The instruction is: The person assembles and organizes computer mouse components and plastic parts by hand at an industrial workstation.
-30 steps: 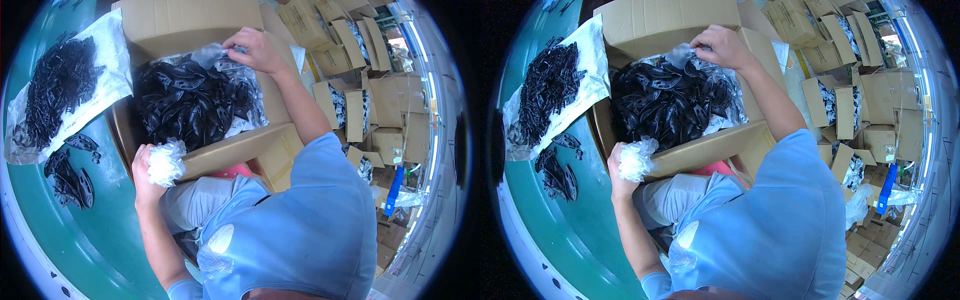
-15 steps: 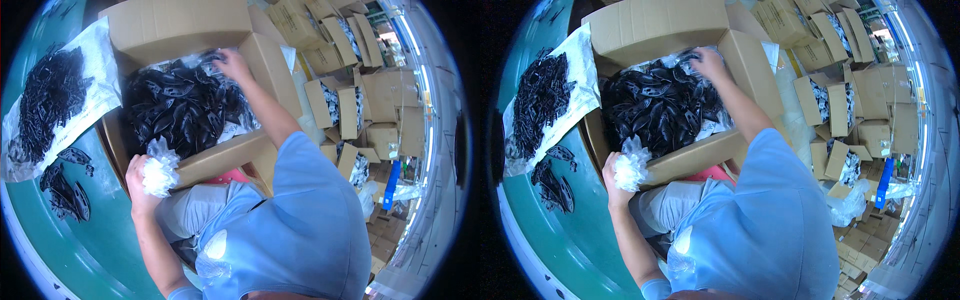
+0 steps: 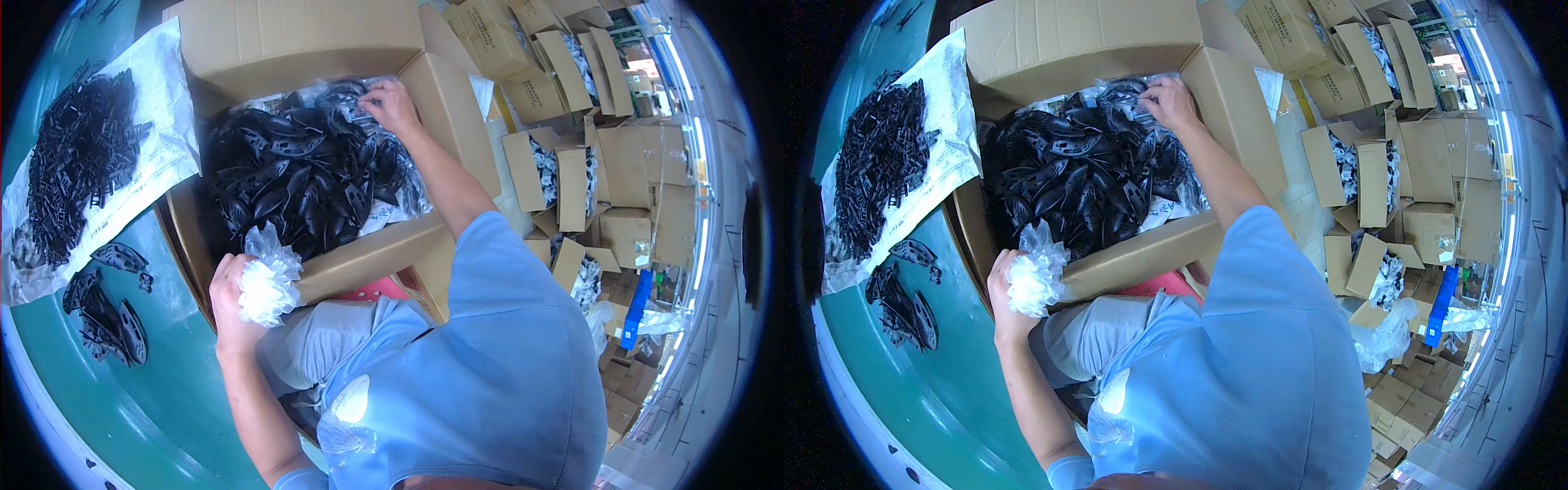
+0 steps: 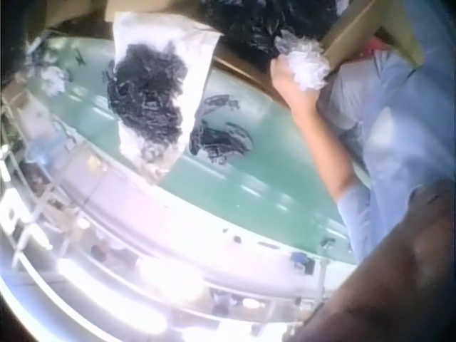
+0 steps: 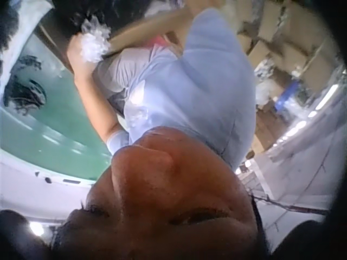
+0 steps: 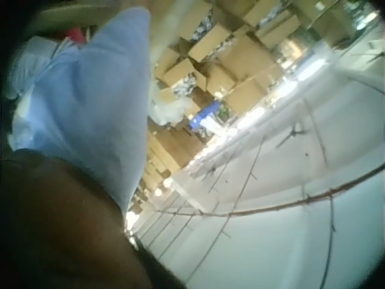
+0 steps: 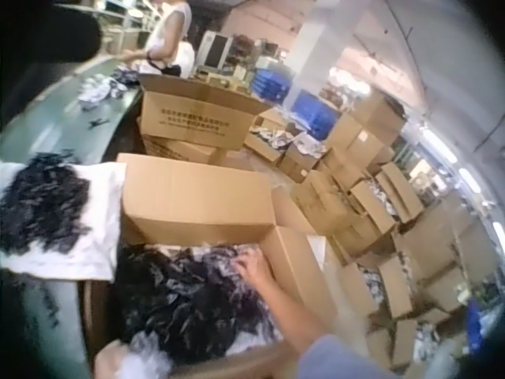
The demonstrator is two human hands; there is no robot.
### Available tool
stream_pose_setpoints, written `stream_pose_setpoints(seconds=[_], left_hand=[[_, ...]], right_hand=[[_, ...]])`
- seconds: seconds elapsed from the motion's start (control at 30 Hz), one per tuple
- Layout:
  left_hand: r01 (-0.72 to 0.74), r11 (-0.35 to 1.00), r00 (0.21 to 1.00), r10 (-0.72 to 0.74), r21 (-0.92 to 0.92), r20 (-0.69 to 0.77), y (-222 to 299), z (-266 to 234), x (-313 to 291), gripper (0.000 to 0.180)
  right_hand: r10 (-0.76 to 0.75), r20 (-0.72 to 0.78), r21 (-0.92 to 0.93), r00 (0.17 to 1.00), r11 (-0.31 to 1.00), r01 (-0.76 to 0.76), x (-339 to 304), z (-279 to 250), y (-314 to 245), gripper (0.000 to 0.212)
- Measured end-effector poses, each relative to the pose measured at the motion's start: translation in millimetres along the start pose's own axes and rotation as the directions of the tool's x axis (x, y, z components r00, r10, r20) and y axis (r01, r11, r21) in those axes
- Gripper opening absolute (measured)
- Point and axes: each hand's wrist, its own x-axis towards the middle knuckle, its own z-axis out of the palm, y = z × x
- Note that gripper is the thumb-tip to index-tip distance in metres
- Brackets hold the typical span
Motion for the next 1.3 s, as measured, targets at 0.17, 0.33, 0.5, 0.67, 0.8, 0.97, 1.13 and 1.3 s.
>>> stream_pose_setpoints(seconds=[0.17,0.33,0.5,0.67,0.8,0.97,1.13,1.3], left_hand=[[-0.004,1.000,1.000,0.004,-0.010,-0.001,1,0,1,0.021],[0.045,0.999,0.999,-0.046,-0.014,-0.005,0,1,0,0.020],[0.033,0.999,0.999,-0.033,-0.011,0.004,4,-2,1,0.020],[0.009,1.000,1.000,-0.009,-0.007,-0.005,4,-4,1,0.019],[0.059,0.998,0.998,-0.059,-0.029,-0.003,-2,-1,-3,0.016],[0.077,0.995,0.993,-0.082,-0.065,-0.080,4,-1,1,0.017],[-0.001,1.000,0.988,0.002,0.012,-0.153,7,-1,1,0.024],[0.090,0.996,0.986,-0.088,0.008,-0.140,13,-3,1,0.022]], right_hand=[[0.023,-0.016,0.136,1.000,0.991,-0.020,20,7,-3,0.014],[0.115,0.047,0.132,0.992,0.984,-0.120,10,22,-6,0.016],[0.253,-0.039,0.254,0.967,0.938,-0.235,0,13,-23,0.018],[0.195,-0.005,0.446,0.981,0.878,-0.172,5,-17,-41,0.017],[-0.060,0.126,0.423,0.990,0.906,0.001,33,-78,-81,0.018],[-0.336,0.199,0.446,0.921,0.867,0.220,66,-110,-99,0.017],[-0.293,0.243,0.517,0.925,0.846,0.132,85,-144,-135,0.018],[-0.686,0.229,0.465,0.691,0.700,0.541,57,-128,-190,0.015]])
